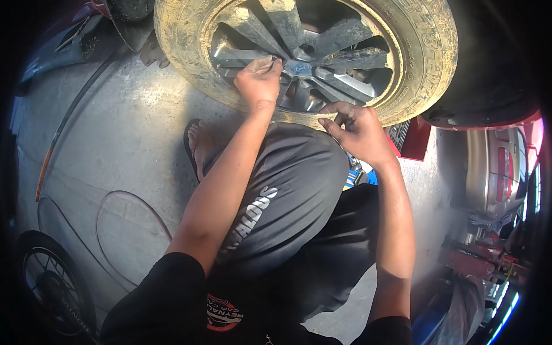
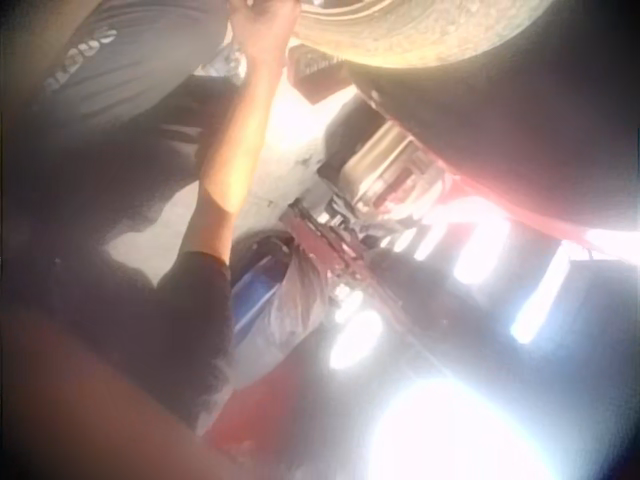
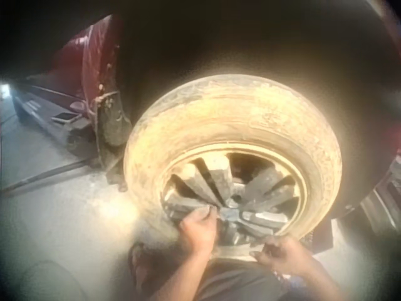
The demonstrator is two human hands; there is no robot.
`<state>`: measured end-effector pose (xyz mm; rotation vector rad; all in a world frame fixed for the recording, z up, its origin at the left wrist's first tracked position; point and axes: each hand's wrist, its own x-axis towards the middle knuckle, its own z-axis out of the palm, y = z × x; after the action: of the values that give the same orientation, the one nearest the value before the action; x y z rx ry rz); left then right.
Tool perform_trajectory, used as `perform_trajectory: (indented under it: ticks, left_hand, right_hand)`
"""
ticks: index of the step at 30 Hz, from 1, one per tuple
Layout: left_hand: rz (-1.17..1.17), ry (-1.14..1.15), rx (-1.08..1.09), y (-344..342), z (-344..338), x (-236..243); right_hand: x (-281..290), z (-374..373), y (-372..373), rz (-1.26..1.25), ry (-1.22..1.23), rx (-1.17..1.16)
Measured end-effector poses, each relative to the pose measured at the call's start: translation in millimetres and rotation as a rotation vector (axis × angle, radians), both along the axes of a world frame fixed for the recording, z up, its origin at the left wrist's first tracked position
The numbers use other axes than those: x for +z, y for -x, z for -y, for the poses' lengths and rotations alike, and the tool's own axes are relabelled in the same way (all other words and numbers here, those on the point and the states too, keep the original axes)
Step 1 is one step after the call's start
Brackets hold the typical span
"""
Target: The person cleans a set of lug nuts with a cloth, applies grease to them by hand, and then mounts a tire onto a car's wheel hub. They proceed to hand-thread each lug nut onto the wheel studs and then tighten them using a socket wrench.
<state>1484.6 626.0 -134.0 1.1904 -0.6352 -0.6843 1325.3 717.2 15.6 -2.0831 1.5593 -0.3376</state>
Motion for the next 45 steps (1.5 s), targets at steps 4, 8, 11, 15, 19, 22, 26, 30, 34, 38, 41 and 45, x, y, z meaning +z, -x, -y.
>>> perform_trajectory:
  ticks: [4, 8, 11, 15, 19, 22, 26, 30, 34, 38, 41, 45]
  left_hand:
    - [0.109, 0.046, 0.027, -8, -7, 8]
    - [0.174, -0.136, 0.033, -9, -11, 15]
    - [0.299, -0.241, 0.02, -9, -10, 26]
    - [0.333, -0.079, 0.107, -8, -4, 12]
    - [0.363, -0.019, -0.043, -12, -4, 11]
    - [0.388, -0.016, -0.111, -43, -14, 25]
    - [0.582, 0.098, 0.105, -122, -25, 32]
    - [0.857, -0.168, 0.339, -202, 3, 31]
    - [0.757, -0.165, -0.061, -239, 45, 23]
    - [0.64, -0.008, -0.204, -250, 63, 21]
    - [0.554, 0.161, -0.17, -248, 74, 26]
    - [0.623, 0.319, -0.039, -224, 70, 68]
  right_hand:
    - [-5, 0, 4, 0.023, -0.002, -0.023]
    - [-1, 1, 3, 0.0, -0.025, -0.03]
    - [2, 1, 1, -0.012, -0.03, -0.001]
    - [-1, 4, 3, -0.013, 0.013, 0.014]
    - [4, 3, 9, 0.018, 0.101, 0.034]
    - [24, 4, 19, 0.044, 0.085, -0.071]
    - [43, 15, 71, 0.076, 0.482, -0.457]
    - [46, 28, 140, -0.087, 0.453, -0.927]
    - [20, 58, 173, -0.055, 0.296, -0.804]
    - [32, 64, 164, -0.203, 0.221, -0.817]
    - [32, 56, 165, -0.228, 0.276, -0.816]
    - [29, 47, 167, -0.241, 0.347, -0.818]
